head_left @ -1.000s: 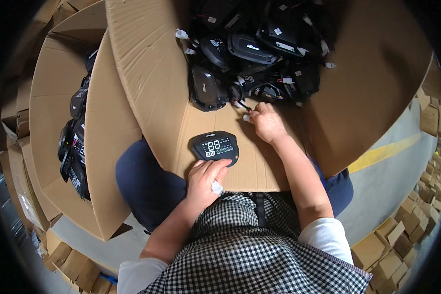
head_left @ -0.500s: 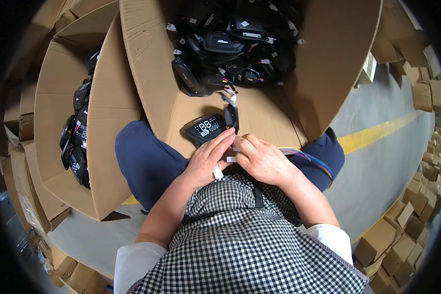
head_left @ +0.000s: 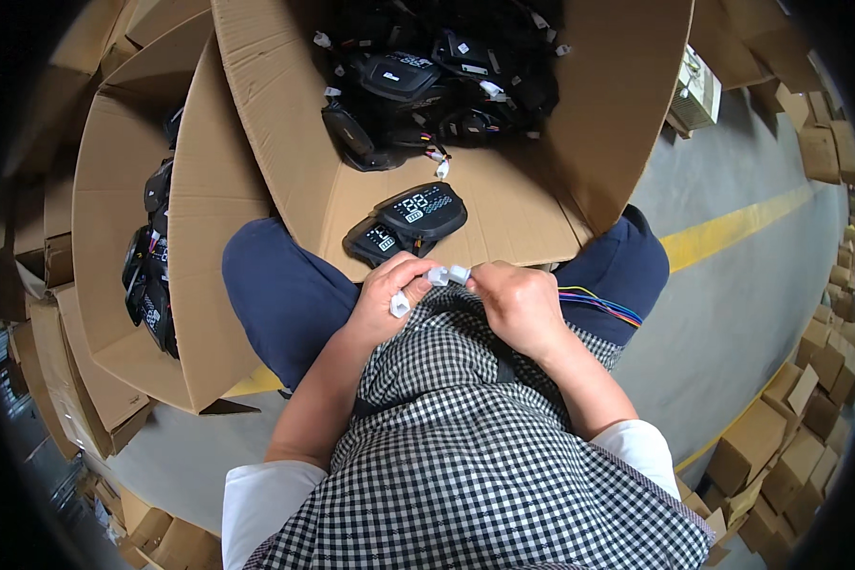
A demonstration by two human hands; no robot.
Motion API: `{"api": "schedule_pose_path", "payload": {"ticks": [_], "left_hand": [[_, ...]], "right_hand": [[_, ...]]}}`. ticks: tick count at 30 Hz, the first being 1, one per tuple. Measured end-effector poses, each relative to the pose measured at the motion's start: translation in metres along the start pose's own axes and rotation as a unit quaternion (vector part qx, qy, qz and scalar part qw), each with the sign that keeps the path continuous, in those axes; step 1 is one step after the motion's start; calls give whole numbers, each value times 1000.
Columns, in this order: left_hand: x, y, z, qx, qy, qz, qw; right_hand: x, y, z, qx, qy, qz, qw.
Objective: The person tests digital displays by taking them from a cardboard box, plugging each display's connector into a test wire harness by hand, and placing them into adjacent cardboard boxes.
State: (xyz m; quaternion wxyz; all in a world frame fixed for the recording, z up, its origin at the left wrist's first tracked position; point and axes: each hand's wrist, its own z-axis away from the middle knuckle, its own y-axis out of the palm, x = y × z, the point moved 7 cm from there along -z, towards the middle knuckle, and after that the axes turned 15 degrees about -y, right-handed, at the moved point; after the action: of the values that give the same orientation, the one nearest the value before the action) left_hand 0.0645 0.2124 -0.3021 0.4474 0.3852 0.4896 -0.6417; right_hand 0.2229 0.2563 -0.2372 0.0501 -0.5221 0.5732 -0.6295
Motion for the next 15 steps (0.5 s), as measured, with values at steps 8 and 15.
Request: {"api": "schedule_pose_path", "payload": {"ticks": [8,15], "left_hand": [[-14,-3,13,-19,59,-95,994],[-12,-3,24,21,61,-139,988]], "right_hand": [[-24,36,17,135,156,-307,929],[-19,75,49,171,315,-676,644]]}}
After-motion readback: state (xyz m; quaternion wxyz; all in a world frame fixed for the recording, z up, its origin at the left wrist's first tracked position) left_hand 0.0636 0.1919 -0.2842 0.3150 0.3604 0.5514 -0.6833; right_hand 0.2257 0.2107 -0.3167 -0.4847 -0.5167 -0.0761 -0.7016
